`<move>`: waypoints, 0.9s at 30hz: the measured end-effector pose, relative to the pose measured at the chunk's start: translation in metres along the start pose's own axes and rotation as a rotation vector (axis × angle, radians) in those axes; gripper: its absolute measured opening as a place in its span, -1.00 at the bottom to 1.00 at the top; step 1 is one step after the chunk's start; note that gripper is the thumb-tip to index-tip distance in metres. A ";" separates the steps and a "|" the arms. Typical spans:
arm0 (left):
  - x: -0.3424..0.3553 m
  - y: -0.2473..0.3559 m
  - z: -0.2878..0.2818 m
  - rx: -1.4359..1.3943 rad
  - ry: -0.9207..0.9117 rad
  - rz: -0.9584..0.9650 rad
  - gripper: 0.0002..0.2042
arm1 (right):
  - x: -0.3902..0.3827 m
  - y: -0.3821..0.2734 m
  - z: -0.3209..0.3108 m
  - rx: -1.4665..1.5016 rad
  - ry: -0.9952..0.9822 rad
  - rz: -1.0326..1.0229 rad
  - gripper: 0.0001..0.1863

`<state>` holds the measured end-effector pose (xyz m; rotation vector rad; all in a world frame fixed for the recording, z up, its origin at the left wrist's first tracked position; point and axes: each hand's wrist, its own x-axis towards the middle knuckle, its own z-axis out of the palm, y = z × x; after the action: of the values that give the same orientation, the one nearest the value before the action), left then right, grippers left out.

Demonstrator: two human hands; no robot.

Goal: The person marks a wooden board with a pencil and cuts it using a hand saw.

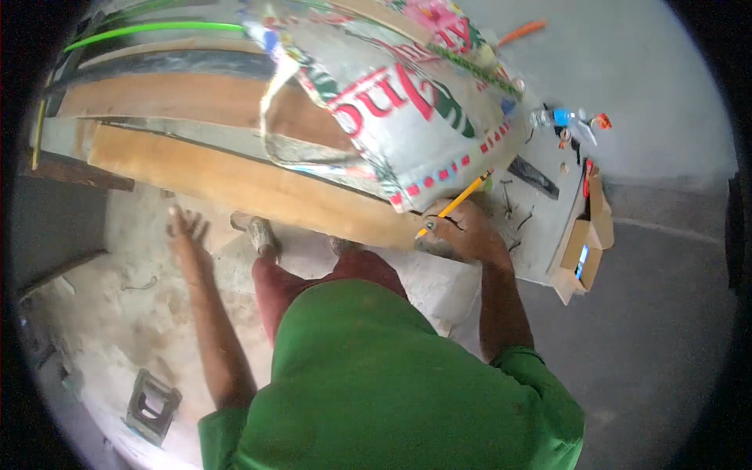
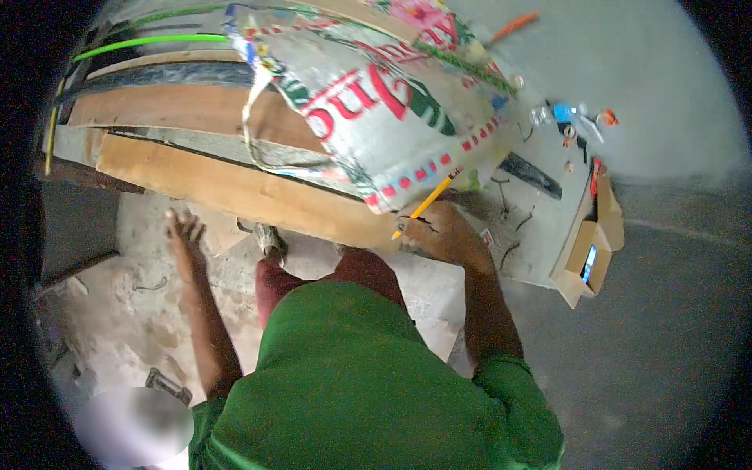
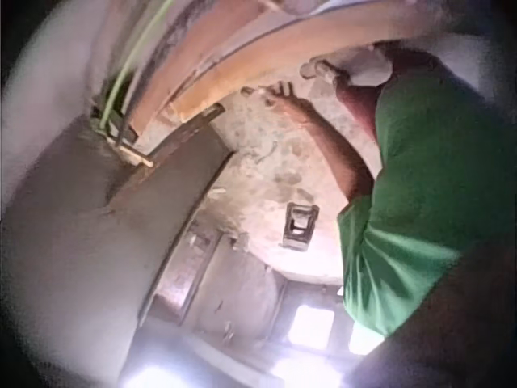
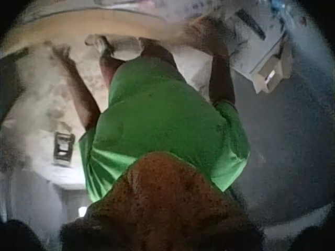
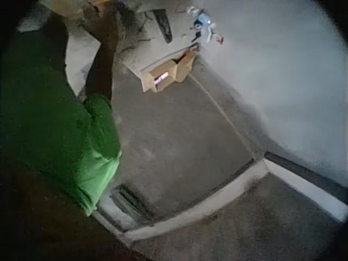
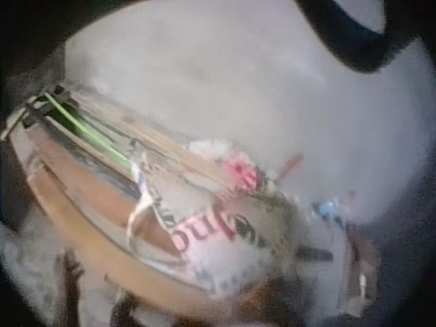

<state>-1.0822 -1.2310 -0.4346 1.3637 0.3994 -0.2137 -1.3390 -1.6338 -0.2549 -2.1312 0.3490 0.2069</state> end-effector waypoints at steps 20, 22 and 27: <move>-0.131 -0.018 0.124 0.107 -0.174 0.029 -0.65 | -0.018 0.110 0.037 -0.038 0.073 -0.279 -0.77; -0.128 -0.016 0.124 0.076 -0.185 0.048 -0.65 | -0.015 0.109 0.037 -0.079 0.089 -0.292 -0.75; -0.125 -0.024 0.101 0.084 -0.228 0.091 -0.70 | -0.023 0.108 0.044 -0.080 0.055 -0.276 -0.74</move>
<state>-1.1898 -1.3446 -0.3913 1.4185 0.1395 -0.3098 -1.3962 -1.6498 -0.3581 -2.2399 0.0770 0.0030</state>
